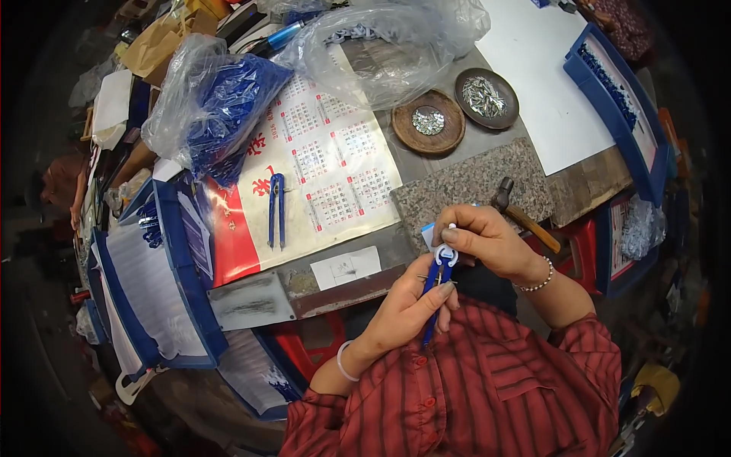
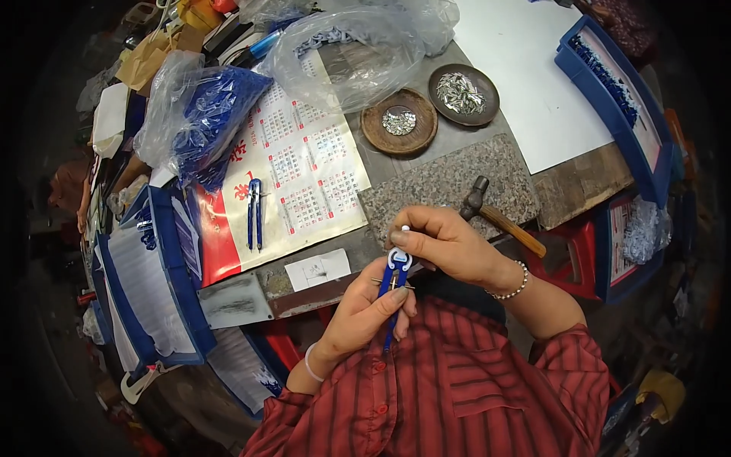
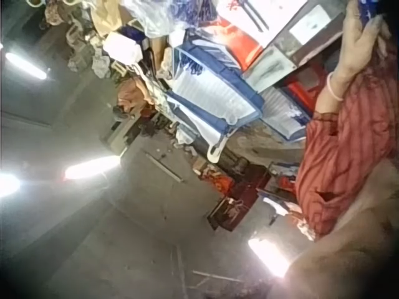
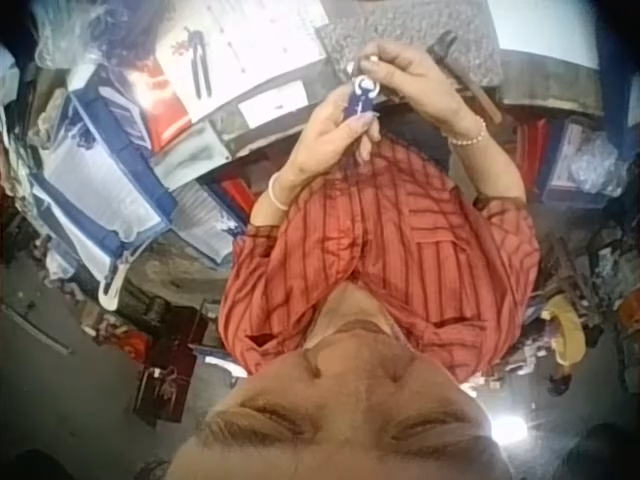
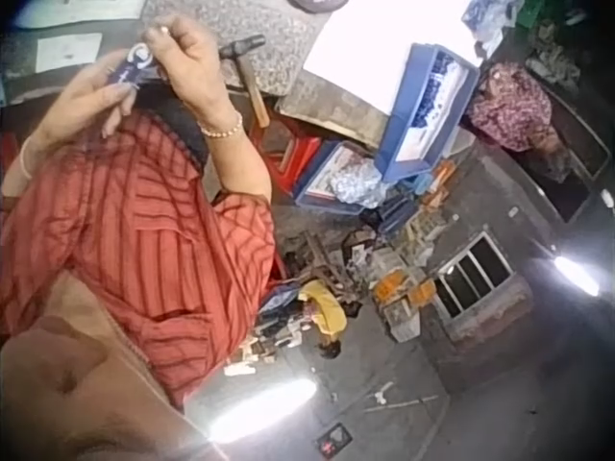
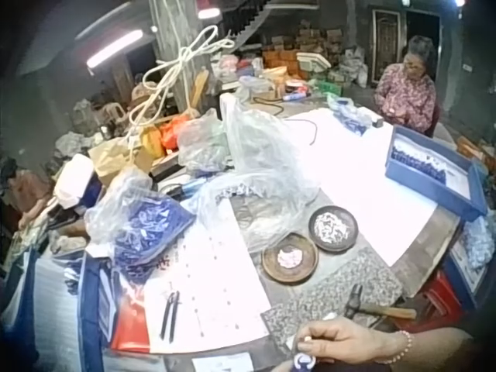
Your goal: Assemble small hardware components by attaching metal parts to a blue plastic base using a hammer on a stone block.
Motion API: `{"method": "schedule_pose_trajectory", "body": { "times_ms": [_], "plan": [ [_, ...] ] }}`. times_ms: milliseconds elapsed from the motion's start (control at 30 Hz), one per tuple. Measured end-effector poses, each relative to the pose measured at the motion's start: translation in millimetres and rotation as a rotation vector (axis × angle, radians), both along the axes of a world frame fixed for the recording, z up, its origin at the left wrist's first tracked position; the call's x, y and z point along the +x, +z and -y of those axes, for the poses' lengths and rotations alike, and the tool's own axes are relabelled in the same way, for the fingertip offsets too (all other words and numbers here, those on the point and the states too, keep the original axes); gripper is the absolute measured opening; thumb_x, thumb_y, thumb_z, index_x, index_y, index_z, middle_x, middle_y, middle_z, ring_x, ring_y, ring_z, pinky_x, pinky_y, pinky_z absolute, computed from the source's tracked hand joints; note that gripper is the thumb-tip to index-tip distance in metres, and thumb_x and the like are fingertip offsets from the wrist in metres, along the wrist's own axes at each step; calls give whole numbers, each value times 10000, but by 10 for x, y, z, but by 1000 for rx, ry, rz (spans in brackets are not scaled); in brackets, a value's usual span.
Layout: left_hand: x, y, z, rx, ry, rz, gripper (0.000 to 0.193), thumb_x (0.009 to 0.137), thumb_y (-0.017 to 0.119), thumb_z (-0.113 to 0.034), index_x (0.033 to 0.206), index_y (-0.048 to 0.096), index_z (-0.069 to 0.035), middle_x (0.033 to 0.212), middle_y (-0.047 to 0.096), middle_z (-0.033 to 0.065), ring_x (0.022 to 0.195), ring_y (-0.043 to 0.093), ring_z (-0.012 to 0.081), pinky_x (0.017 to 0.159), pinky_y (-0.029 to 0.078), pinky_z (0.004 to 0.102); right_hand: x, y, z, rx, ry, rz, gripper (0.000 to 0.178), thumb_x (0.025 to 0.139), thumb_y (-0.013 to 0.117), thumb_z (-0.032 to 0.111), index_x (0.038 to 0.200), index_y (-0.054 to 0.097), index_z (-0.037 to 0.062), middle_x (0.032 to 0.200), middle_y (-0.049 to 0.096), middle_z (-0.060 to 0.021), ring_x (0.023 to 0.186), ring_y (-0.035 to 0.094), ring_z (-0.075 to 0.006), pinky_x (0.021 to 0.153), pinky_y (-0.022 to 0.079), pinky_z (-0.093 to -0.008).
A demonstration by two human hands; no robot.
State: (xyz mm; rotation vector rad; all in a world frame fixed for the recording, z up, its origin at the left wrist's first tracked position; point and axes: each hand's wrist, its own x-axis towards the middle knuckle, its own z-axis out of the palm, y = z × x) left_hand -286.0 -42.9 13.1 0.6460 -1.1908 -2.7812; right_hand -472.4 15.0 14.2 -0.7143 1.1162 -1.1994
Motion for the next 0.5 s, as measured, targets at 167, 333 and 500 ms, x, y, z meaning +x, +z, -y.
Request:
{"method": "schedule_pose_trajectory", "body": {
  "times_ms": [167,333,500],
  "plan": [
    [-18,-4,6,15,-4,6,416,964,458,-153,1317,290,-14,836,558,88,595,558,121,552,469,231,6,-9,-3,-1,8,-11,197,943,516,211,915,579,27,700,502,40,539,397,-16,474,322,-173],
    [-24,-2,-1,22,20,11,406,955,474,-157,1302,307,-28,835,560,97,589,559,130,535,473,235,34,-30,-8,9,-18,12,191,945,508,201,930,570,22,748,512,23,554,397,-19,481,325,-171],
    [-24,18,-12,7,28,-6,426,957,466,-153,1325,288,-35,836,554,100,587,558,135,536,474,240,70,-40,-25,10,-47,35,184,947,500,189,956,558,15,802,518,8,575,399,-23,491,328,-168]
  ]
}}
